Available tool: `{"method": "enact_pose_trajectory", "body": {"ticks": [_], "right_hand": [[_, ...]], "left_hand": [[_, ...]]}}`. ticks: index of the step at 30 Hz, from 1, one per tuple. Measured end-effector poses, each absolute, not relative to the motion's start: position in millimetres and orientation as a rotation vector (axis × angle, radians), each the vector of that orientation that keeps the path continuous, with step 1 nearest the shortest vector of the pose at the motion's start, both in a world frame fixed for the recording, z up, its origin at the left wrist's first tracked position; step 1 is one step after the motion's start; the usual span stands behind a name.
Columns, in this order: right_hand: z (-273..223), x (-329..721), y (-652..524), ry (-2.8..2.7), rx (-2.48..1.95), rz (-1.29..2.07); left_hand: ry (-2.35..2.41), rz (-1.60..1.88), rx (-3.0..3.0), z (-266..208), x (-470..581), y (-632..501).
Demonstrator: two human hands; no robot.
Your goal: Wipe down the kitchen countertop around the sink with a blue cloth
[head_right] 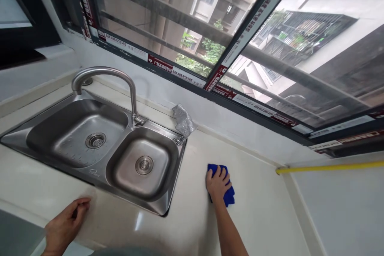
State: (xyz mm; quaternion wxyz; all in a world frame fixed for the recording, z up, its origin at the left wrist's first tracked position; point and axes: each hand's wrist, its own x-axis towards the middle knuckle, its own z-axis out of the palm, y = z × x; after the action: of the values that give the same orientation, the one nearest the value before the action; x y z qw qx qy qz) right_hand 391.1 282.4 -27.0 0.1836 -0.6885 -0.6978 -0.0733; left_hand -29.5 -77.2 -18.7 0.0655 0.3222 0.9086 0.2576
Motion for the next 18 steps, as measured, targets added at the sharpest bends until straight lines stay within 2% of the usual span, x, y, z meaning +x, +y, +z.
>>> {"method": "enact_pose_trajectory", "body": {"ticks": [9, 18], "right_hand": [[-32.8, 318.9, 240.0, -2.274, -1.666, -0.109], [-20.8, 339.4, 131.7, -2.672, -1.163, -0.040]], "left_hand": [[2.736, 0.814, 1.104, -28.2, -30.0, -79.3], [2.767, 0.848, 1.151, -32.7, -28.0, -81.5]]}}
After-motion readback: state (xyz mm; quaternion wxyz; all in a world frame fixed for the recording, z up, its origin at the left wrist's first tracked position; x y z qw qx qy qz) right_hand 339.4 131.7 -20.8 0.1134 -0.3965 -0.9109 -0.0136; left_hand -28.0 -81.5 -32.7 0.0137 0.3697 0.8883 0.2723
